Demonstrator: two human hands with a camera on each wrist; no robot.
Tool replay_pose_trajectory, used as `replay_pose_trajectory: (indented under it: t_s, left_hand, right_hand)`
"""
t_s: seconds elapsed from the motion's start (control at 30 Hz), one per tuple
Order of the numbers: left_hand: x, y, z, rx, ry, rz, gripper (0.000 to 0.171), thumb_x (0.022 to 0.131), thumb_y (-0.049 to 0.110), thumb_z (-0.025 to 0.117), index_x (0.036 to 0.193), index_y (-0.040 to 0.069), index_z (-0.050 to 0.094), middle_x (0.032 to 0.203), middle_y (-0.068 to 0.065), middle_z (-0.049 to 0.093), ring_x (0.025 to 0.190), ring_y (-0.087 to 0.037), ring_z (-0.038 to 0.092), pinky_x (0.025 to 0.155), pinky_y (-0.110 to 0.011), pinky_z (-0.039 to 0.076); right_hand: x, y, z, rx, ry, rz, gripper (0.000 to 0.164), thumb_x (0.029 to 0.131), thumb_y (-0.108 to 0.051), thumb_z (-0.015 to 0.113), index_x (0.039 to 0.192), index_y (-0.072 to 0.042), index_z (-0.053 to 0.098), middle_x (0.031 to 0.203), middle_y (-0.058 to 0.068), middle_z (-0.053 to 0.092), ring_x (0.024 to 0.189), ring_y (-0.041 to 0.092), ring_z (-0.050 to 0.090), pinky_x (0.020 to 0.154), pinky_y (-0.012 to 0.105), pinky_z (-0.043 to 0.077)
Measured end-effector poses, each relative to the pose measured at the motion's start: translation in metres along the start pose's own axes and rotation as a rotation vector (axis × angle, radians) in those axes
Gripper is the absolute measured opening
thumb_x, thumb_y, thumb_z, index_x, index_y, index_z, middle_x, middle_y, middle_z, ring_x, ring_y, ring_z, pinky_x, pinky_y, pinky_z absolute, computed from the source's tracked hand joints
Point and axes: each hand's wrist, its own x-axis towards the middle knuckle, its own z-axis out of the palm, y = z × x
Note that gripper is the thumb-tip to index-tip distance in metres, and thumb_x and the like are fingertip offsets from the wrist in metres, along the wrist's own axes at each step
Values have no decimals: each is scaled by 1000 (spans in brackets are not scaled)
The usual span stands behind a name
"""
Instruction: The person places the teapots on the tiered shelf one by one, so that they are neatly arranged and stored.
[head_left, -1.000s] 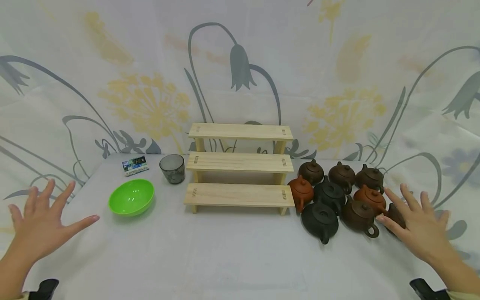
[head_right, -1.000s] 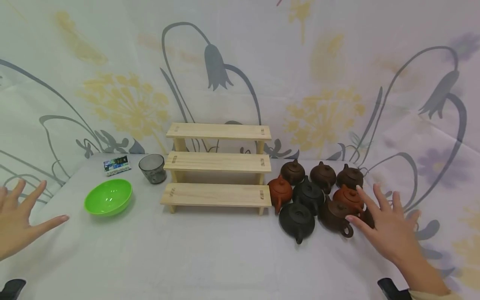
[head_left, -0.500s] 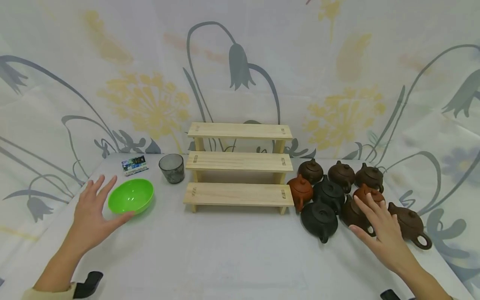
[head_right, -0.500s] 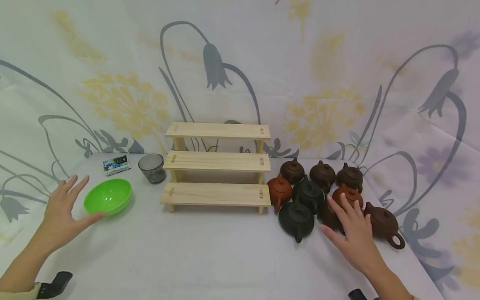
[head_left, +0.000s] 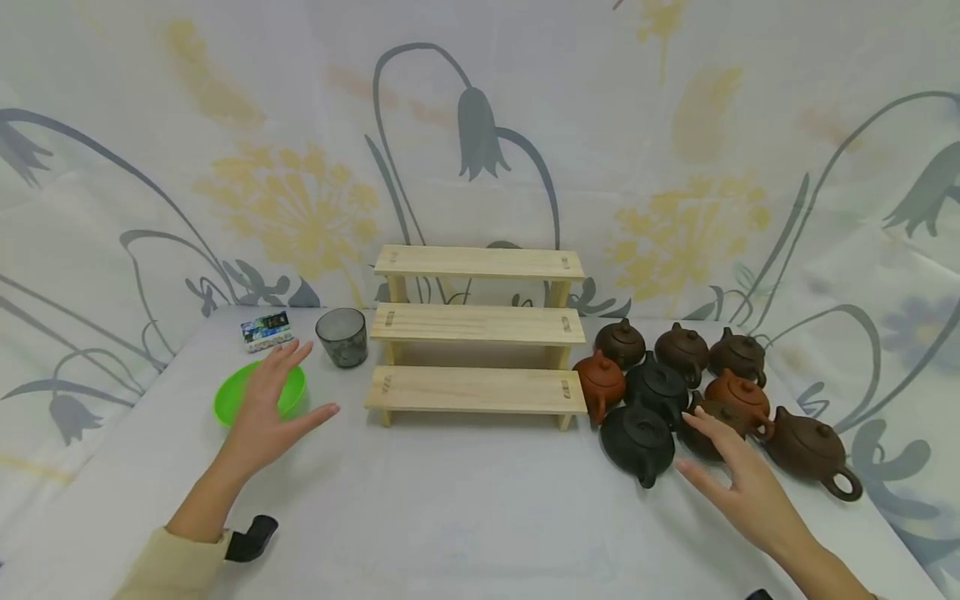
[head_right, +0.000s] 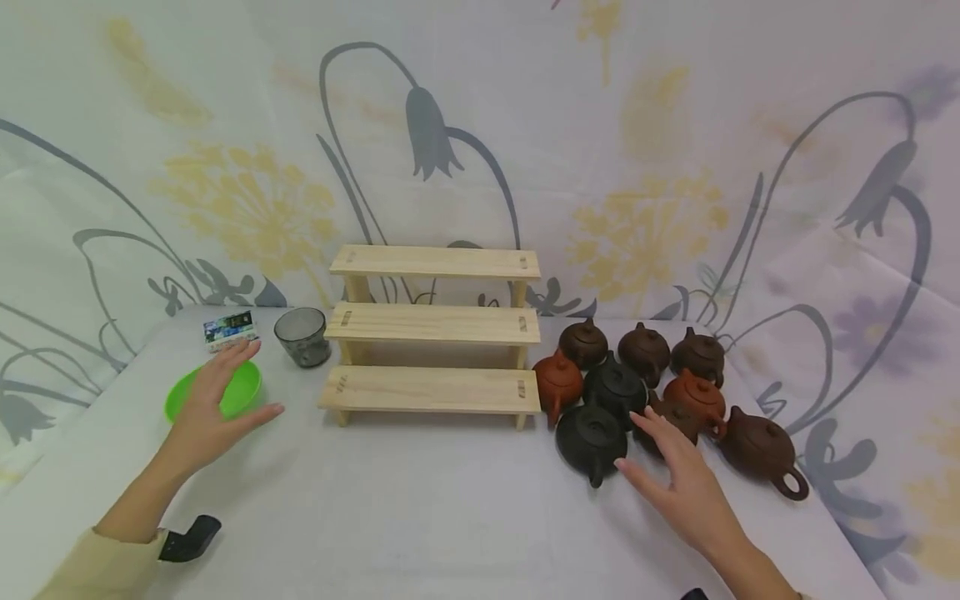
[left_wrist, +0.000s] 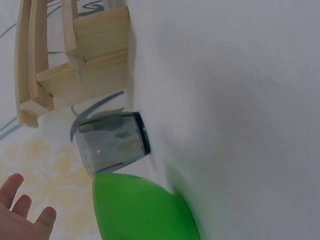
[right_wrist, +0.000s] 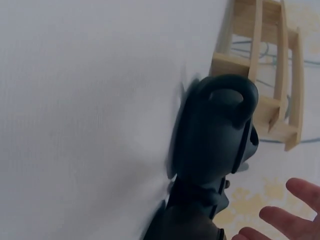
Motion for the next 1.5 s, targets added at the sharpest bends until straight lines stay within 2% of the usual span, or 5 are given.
replay_pose_trajectory:
  t_s: [0.13,0.37,0.9,1.1,1.5]
  left_hand:
    - [8,2,12,-41,-14,-26,76,78,25,76,142,10,38,147,-17,29,135,-38,19,98,-66,21]
    - [27,6,26,-118,-102,-81,75,82,24,73,142,5,35,144,-19,33,130,-38,30,103,-52,29]
    - [60,11,45,-292,-215,-148,79,85,17,70,148,11,24,142,-25,32,126,-43,37,98,-51,37]
    - [65,7,53,-364,-236,-150,80,83,10,71,147,9,23,135,-28,38,119,-45,43,97,-51,39]
    - [68,-7,56,-423,-296,-111,84,79,-11,66,147,11,21,127,-33,45,116,-44,46,96,-51,39]
  right_hand:
    - [-2,-3,5,-25,26,-5,55,87,-27,66,133,-3,46,132,20,43,117,41,41,86,60,36]
    - [-4,-1,14,-49,49,4,40,85,-26,69,117,-5,58,108,8,59,92,13,52,76,18,46]
    - [1,-1,25,84,-141,169,25,82,-29,72,91,-7,67,79,-3,60,71,6,54,62,23,48]
    - [5,2,28,139,-189,177,27,83,-22,71,94,3,67,73,0,59,62,6,51,54,23,45]
    - [9,6,34,376,-324,397,35,89,-24,64,104,7,59,75,4,56,67,16,50,54,26,45]
